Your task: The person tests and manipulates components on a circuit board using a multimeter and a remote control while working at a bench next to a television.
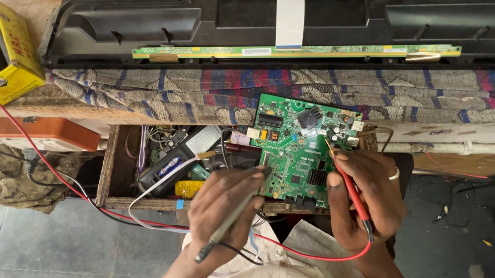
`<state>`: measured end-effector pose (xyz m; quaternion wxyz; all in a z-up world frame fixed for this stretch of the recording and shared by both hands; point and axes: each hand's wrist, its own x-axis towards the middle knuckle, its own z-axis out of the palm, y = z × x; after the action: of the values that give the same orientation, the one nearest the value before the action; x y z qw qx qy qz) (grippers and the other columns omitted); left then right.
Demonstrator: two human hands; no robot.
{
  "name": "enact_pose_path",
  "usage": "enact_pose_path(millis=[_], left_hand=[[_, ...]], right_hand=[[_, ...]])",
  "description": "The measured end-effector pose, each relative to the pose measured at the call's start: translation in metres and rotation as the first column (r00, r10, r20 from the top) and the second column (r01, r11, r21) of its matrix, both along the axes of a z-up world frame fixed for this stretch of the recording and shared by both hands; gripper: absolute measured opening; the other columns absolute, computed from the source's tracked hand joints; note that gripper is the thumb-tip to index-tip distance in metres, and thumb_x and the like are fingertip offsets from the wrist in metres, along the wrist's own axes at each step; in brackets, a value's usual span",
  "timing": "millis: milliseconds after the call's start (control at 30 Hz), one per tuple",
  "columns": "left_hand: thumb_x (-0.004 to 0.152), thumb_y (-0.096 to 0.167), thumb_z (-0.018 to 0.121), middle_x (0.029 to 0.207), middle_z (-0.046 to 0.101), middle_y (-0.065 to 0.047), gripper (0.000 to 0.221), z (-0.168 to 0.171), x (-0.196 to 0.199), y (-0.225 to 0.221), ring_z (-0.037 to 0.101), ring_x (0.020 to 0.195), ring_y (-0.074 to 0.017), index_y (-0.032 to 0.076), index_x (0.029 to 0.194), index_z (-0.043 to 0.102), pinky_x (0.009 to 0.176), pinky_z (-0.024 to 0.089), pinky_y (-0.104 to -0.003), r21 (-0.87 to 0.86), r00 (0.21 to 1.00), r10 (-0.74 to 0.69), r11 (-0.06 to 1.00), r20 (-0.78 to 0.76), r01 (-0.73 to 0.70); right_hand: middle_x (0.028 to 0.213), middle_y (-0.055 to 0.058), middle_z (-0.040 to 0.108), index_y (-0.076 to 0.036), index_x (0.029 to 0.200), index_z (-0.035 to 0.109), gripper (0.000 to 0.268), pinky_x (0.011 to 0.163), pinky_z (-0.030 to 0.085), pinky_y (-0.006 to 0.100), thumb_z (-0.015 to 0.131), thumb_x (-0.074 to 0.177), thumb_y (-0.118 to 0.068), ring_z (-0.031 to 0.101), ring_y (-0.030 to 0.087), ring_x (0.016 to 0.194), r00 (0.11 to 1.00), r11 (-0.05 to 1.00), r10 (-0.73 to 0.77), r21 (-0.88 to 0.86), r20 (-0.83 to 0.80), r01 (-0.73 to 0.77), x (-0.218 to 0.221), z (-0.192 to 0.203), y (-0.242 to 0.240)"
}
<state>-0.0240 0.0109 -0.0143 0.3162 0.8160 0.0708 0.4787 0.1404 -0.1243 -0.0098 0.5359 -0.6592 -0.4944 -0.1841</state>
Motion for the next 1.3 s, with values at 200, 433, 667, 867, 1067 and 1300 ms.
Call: enact_pose_path(millis=[200,433,667,867,1067,1300], left_hand=[[0.089,-0.002,0.077,0.117,0.073,-0.017,0.028,0.002,0.001,-0.002,0.073,0.104,-0.0314,-0.002,0.115,0.066,0.089,0.060,-0.037,-0.006,1.000,-0.016,1.000,0.000,0.016],[0.089,-0.002,0.078,0.110,0.073,-0.015,0.027,-0.001,0.002,-0.001,0.073,0.097,-0.0295,-0.001,0.114,0.066,0.085,0.060,-0.037,-0.024,1.000,0.008,1.000,0.011,-0.007],[0.089,-0.003,0.078,0.109,0.072,-0.015,0.027,-0.004,0.001,-0.001,0.073,0.096,-0.0292,-0.001,0.113,0.065,0.085,0.060,-0.037,-0.017,0.999,0.014,1.000,0.035,-0.014],[0.089,-0.003,0.077,0.110,0.072,-0.015,0.027,-0.004,0.001,0.000,0.073,0.096,-0.0293,-0.001,0.113,0.066,0.085,0.060,-0.037,-0.018,1.000,0.007,1.000,0.014,-0.006],[0.089,-0.003,0.077,0.111,0.072,-0.014,0.027,-0.005,0.001,0.000,0.073,0.096,-0.0289,0.000,0.114,0.067,0.083,0.060,-0.036,-0.007,1.000,-0.004,1.000,0.013,0.005],[0.088,-0.002,0.077,0.113,0.072,-0.014,0.029,-0.007,0.000,0.001,0.073,0.099,-0.0299,0.000,0.114,0.066,0.084,0.060,-0.037,0.008,0.999,-0.021,1.000,0.025,0.021]], right_hand=[[0.112,0.016,0.073,0.004,0.116,0.067,0.017,0.093,0.054,0.037,0.069,0.100,-0.001,0.069,0.030,0.104,1.000,1.000,-0.009,-0.002,0.021,0.009,-0.001,0.002,0.002],[0.111,0.016,0.074,0.003,0.116,0.068,0.017,0.094,0.054,0.037,0.069,0.100,-0.003,0.069,0.031,0.109,0.999,1.000,-0.016,-0.013,0.037,0.017,-0.001,0.000,0.001],[0.110,0.018,0.074,0.004,0.113,0.068,0.018,0.078,0.052,0.027,0.071,0.098,-0.005,0.069,0.029,0.104,0.998,0.999,-0.032,0.013,-0.058,0.032,0.001,-0.007,-0.002],[0.114,0.016,0.073,0.004,0.118,0.067,0.018,0.092,0.054,0.033,0.069,0.103,-0.006,0.068,0.027,0.104,1.000,0.999,-0.025,0.041,-0.011,0.025,0.002,-0.010,-0.002],[0.115,0.017,0.072,0.003,0.119,0.065,0.020,0.092,0.054,0.033,0.069,0.103,-0.007,0.068,0.028,0.106,0.999,0.999,-0.021,0.044,-0.038,0.023,0.001,-0.012,-0.003],[0.114,0.018,0.073,0.001,0.123,0.062,0.020,0.097,0.055,0.033,0.068,0.106,-0.009,0.068,0.027,0.109,1.000,0.998,-0.003,0.068,-0.028,0.005,0.001,-0.015,-0.002]])
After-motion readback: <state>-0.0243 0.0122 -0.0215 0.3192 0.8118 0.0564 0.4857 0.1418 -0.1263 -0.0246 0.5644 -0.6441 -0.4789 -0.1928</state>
